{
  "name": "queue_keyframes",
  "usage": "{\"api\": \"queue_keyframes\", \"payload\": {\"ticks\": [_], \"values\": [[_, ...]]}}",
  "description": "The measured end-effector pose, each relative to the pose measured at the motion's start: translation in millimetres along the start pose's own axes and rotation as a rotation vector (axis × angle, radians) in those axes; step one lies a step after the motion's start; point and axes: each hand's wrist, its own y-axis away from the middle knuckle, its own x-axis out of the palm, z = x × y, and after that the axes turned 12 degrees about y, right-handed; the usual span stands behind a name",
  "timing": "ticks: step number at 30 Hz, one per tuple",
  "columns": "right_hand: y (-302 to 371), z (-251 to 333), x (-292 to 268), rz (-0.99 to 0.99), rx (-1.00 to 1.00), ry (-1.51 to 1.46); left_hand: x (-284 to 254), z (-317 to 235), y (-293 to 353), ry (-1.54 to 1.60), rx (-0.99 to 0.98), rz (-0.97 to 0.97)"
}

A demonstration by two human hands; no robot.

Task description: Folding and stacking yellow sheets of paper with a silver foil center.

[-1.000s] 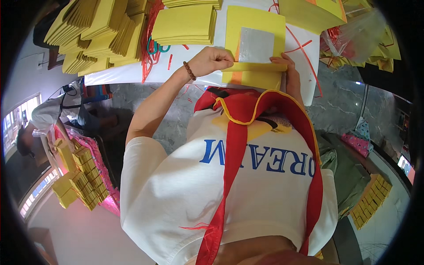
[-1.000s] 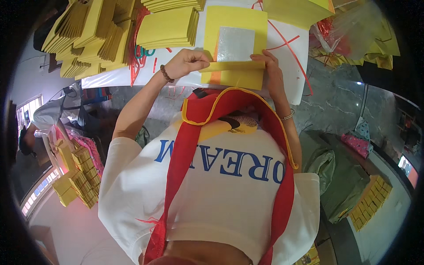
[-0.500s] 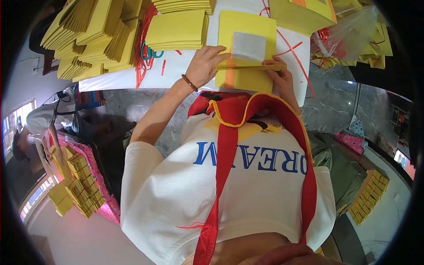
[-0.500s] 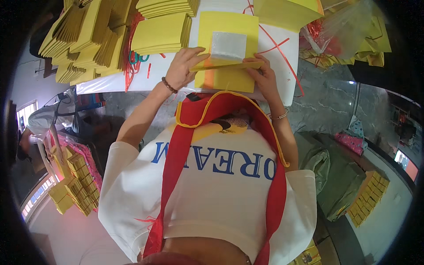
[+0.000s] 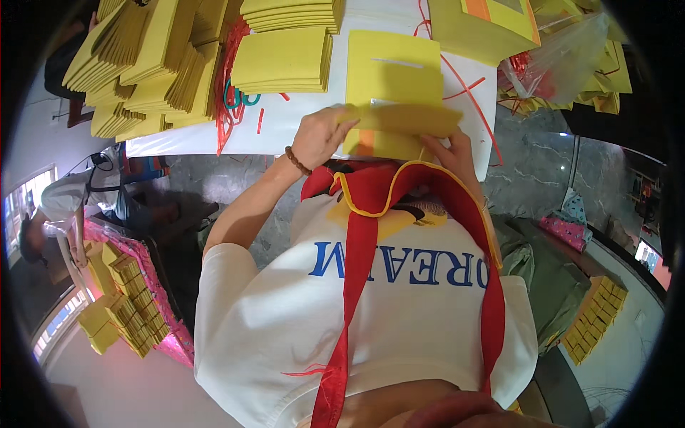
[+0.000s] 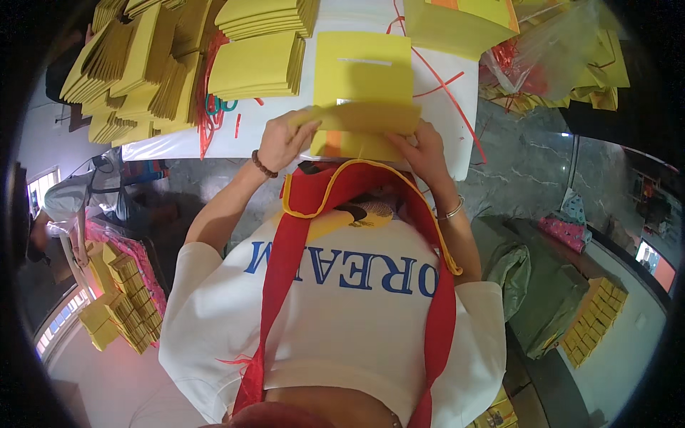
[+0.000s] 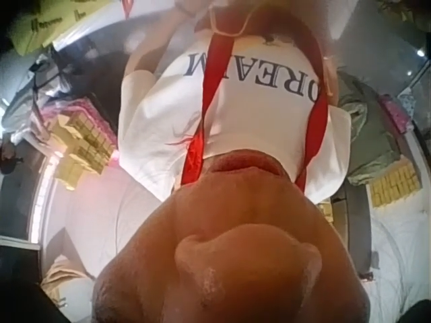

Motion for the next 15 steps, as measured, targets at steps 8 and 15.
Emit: {"api": "queue_keyframes", "payload": {"ticks": [8,15], "values": [[-24.9,25.7,13.9,-0.333,0.319,-0.203,15.5,34.2,-21.5,0.257,-0.619,-0.095],[-24.0,3.9,11.6,-0.164,0.427,-0.074,17.4,42.2,-28.2,0.407,-0.776,-0.137]]}}
